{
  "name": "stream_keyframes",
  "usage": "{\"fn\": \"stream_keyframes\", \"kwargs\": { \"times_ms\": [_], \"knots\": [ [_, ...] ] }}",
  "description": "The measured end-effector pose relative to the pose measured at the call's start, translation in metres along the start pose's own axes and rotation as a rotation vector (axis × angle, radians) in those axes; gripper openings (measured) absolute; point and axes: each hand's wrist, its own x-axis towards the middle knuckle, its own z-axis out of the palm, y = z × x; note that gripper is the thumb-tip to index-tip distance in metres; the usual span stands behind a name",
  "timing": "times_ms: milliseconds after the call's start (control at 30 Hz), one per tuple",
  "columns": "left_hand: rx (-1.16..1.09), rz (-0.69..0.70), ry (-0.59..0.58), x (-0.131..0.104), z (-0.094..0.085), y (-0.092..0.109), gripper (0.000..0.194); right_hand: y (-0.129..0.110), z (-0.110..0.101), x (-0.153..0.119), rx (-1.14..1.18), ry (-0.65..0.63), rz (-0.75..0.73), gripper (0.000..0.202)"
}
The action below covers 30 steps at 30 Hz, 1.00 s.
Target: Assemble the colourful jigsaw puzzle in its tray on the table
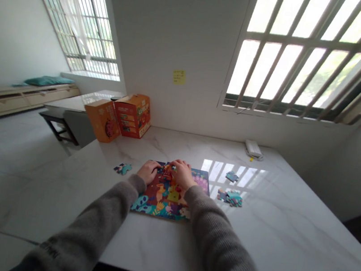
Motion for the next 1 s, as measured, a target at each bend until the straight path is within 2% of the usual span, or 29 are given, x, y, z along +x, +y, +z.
{"fn": "stream_keyframes", "kwargs": {
  "times_ms": [200,333,467,733,1000],
  "knots": [
    [0.101,0.086,0.008,-0.008,0.005,-0.001,0.035,0.001,0.008,0.011,-0.058,-0.071,-0.005,0.027],
    [0.166,0.082,-0.024,-0.008,0.002,0.004,0.031,0.002,0.006,0.013,-0.075,-0.108,-0.022,0.027],
    [0.197,0.071,-0.048,-0.01,0.0,0.007,0.035,0.001,0.002,0.013,-0.13,-0.142,-0.049,0.028],
    [0.218,0.092,-0.124,-0.013,0.001,0.007,0.039,-0.005,0.003,0.01,-0.247,-0.125,-0.076,0.029],
    [0.231,0.102,-0.131,-0.013,0.0,0.008,0.035,-0.01,0.002,0.013,-0.256,-0.146,-0.098,0.026]
  ]
}}
